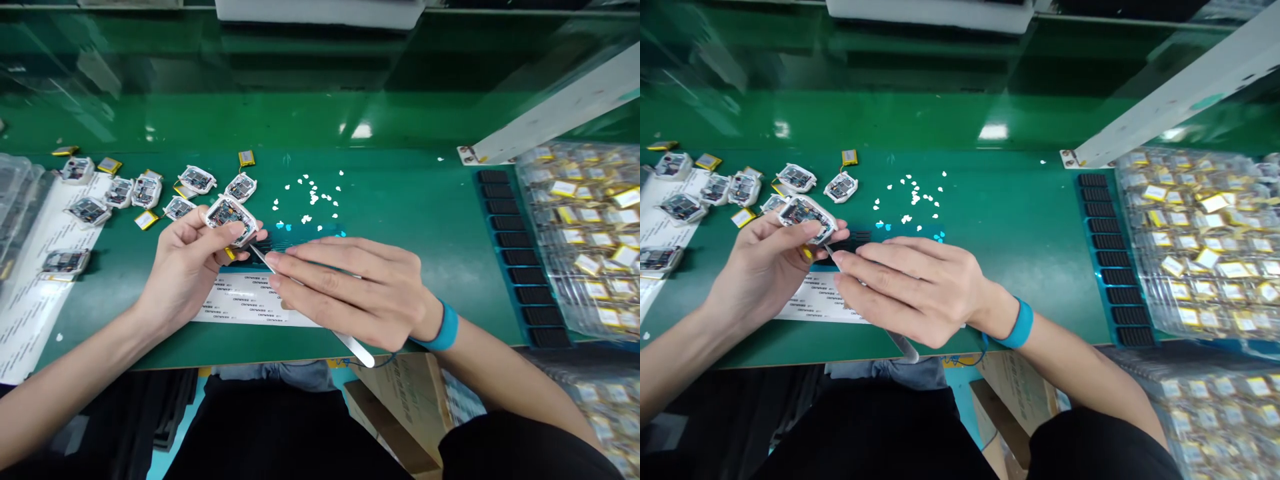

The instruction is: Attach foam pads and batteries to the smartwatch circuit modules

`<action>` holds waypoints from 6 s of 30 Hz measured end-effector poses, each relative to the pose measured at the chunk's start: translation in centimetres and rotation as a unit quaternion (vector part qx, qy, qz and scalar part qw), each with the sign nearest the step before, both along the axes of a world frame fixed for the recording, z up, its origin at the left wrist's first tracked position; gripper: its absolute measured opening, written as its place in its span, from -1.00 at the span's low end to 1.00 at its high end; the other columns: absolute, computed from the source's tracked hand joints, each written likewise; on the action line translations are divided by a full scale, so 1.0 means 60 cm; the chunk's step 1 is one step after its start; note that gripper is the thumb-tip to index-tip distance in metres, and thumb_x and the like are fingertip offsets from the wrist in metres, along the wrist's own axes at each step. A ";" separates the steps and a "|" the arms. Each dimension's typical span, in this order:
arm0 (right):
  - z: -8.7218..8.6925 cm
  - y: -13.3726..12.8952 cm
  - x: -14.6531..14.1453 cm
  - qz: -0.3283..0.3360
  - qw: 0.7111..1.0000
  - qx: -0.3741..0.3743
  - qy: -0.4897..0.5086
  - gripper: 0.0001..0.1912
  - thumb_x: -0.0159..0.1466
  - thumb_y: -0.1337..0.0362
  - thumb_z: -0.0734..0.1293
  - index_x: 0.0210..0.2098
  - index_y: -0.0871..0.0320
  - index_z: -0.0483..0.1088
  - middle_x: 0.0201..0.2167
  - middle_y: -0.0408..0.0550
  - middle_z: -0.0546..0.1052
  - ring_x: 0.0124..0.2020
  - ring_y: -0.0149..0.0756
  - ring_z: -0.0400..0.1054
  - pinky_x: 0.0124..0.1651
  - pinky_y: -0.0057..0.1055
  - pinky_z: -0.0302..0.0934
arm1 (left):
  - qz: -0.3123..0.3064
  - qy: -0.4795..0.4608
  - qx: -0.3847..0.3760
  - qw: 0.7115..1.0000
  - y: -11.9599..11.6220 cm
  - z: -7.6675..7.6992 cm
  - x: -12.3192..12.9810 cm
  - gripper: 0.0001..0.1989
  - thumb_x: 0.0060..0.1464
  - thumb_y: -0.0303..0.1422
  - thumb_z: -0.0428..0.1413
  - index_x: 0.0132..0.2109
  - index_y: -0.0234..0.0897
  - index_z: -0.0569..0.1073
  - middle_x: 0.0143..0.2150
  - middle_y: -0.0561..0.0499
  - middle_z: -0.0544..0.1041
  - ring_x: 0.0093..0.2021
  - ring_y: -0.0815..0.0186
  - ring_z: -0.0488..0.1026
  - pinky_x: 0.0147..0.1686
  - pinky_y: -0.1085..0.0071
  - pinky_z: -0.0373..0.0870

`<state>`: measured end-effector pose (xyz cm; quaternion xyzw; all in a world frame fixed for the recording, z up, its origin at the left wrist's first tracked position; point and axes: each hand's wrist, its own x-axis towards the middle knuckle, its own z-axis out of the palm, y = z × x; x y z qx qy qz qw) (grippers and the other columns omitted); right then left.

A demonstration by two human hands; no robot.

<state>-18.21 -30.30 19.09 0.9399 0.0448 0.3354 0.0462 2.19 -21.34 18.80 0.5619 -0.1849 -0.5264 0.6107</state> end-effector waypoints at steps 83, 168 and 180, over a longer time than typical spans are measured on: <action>-0.001 -0.012 0.004 0.019 0.987 0.155 0.024 -0.80 0.32 0.31 0.42 -0.05 0.17 0.50 -0.07 -0.11 0.63 -0.14 -0.33 0.51 -0.16 -0.37 0.51 | -0.101 -0.128 -0.036 0.986 0.007 0.005 0.001 -0.73 -0.01 -0.50 0.21 -0.53 -0.23 0.27 -0.65 0.09 0.50 -0.65 0.34 0.46 -0.60 0.47 0.37; -0.005 -0.017 0.002 -0.016 0.998 0.054 -0.036 -0.81 0.35 0.30 0.39 -0.05 0.20 0.50 -0.01 -0.09 0.61 -0.17 -0.35 0.50 -0.27 -0.40 0.47 | -0.092 -0.184 -0.056 0.977 -0.006 -0.019 0.020 -0.60 -0.07 -0.40 0.39 -0.08 -0.20 0.47 -0.34 0.07 0.65 -0.40 0.28 0.64 -0.33 0.38 0.66; -0.034 -0.031 0.025 -0.017 0.993 -0.041 -0.112 -0.85 0.37 0.23 0.39 -0.13 0.16 0.52 -0.08 -0.20 0.63 -0.25 -0.41 0.46 -0.36 -0.45 0.35 | 0.008 -0.664 0.082 0.743 -0.182 -0.017 0.250 -0.63 -0.09 -0.23 0.31 -0.19 -0.37 0.47 -0.21 -0.04 0.58 0.00 0.02 0.44 0.11 -0.09 0.30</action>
